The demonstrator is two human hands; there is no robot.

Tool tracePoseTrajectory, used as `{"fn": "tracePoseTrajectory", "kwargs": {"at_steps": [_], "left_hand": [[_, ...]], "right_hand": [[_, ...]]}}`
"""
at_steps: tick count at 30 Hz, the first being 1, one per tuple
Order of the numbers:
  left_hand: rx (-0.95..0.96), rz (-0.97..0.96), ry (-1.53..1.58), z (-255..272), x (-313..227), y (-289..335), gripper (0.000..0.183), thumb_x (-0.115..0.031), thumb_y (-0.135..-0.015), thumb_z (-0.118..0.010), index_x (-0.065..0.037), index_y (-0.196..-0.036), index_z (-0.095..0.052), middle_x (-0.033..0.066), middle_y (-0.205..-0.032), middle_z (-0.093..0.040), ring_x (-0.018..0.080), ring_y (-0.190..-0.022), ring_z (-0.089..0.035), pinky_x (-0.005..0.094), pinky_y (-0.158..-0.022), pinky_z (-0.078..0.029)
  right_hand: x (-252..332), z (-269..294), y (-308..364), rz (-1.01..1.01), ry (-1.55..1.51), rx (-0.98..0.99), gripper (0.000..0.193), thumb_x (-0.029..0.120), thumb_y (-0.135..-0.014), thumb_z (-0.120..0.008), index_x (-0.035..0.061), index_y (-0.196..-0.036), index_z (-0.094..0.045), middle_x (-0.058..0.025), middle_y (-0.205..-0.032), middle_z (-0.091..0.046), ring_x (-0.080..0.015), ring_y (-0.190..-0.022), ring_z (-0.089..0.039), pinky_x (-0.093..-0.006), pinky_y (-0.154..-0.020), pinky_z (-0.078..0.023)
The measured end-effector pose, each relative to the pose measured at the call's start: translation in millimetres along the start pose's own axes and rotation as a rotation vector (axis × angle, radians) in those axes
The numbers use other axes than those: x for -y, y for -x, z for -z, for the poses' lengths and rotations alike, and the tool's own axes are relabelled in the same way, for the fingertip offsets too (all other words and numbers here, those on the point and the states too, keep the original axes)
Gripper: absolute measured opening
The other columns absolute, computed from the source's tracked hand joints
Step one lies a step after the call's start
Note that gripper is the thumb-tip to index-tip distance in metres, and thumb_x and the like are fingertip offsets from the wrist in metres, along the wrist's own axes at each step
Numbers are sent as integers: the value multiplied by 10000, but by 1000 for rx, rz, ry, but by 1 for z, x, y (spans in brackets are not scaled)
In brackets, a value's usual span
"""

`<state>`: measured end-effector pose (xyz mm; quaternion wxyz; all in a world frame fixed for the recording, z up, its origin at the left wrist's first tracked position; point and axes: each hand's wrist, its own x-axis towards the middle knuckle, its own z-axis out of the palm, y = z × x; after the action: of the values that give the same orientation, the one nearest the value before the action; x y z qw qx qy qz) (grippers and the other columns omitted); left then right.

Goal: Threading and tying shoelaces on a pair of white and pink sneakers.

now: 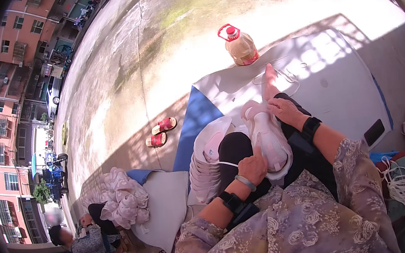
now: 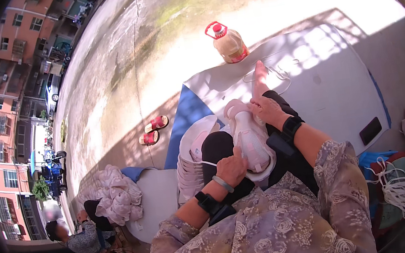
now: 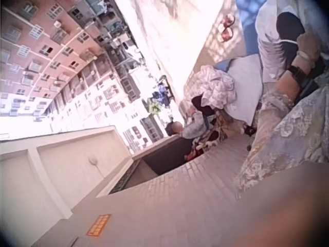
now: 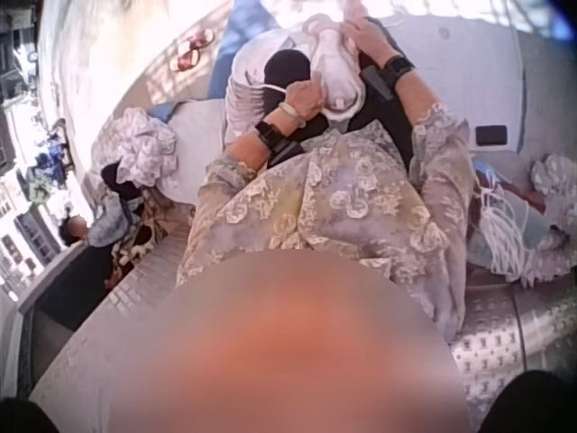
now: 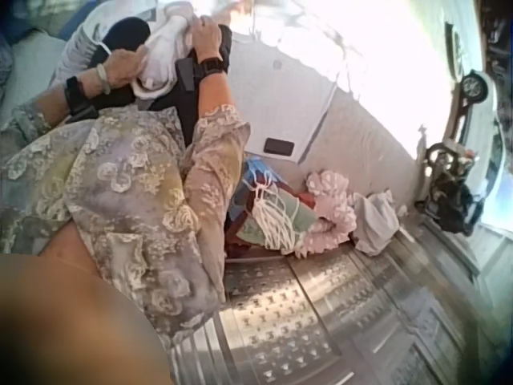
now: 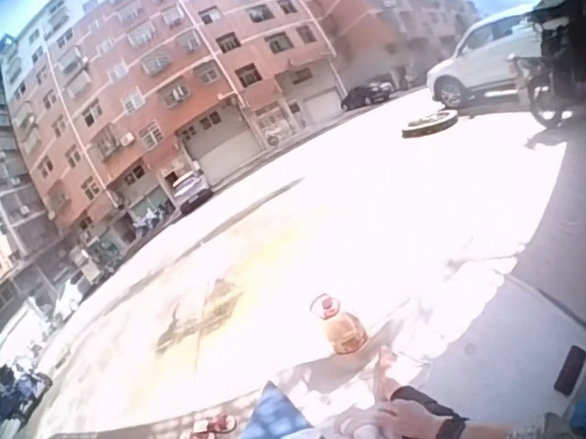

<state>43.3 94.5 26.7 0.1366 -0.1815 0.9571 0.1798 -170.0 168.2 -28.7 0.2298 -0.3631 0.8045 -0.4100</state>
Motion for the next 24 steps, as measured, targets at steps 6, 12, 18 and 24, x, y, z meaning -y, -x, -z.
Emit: {"fn": "tracePoseTrajectory", "kwargs": {"at_steps": [6,12,18,24], "left_hand": [[-62,-28,-49,-7,3,-2,226,-154,-825,-440,30,-952,-409,155,-537,-581,326,-473,-595,437,-433,-474],[-88,0,-128,-7,20,-4,230,-107,-799,-463,42,-971,-429,125,-543,-575,293,-476,-601,412,-430,-477],[-46,23,33,-5,23,0,222,-112,-798,-452,43,-951,-409,193,-584,-594,348,-554,-620,441,-500,-495],[-54,-28,10,-21,0,-21,226,-139,-819,-417,50,-943,-421,160,-551,-585,328,-505,-600,446,-460,-466]], "right_hand": [[-2,-38,-65,-89,-232,273,550,431,-880,-466,43,-1270,-469,-153,-1318,-455,-290,-1243,-394,-341,-1041,-276],[0,-10,-61,-187,-611,466,714,519,-815,-548,3,-1293,-424,-180,-1338,-406,-250,-1229,-403,-302,-1005,-323],[3,21,-30,-23,-282,515,927,426,-693,-712,-39,-1357,-262,-261,-1295,-409,-313,-1218,-402,-324,-1015,-311],[-3,-4,-26,-89,-277,417,811,334,-754,-643,4,-1374,-239,-272,-1277,-427,-314,-1212,-416,-317,-998,-321]]}}
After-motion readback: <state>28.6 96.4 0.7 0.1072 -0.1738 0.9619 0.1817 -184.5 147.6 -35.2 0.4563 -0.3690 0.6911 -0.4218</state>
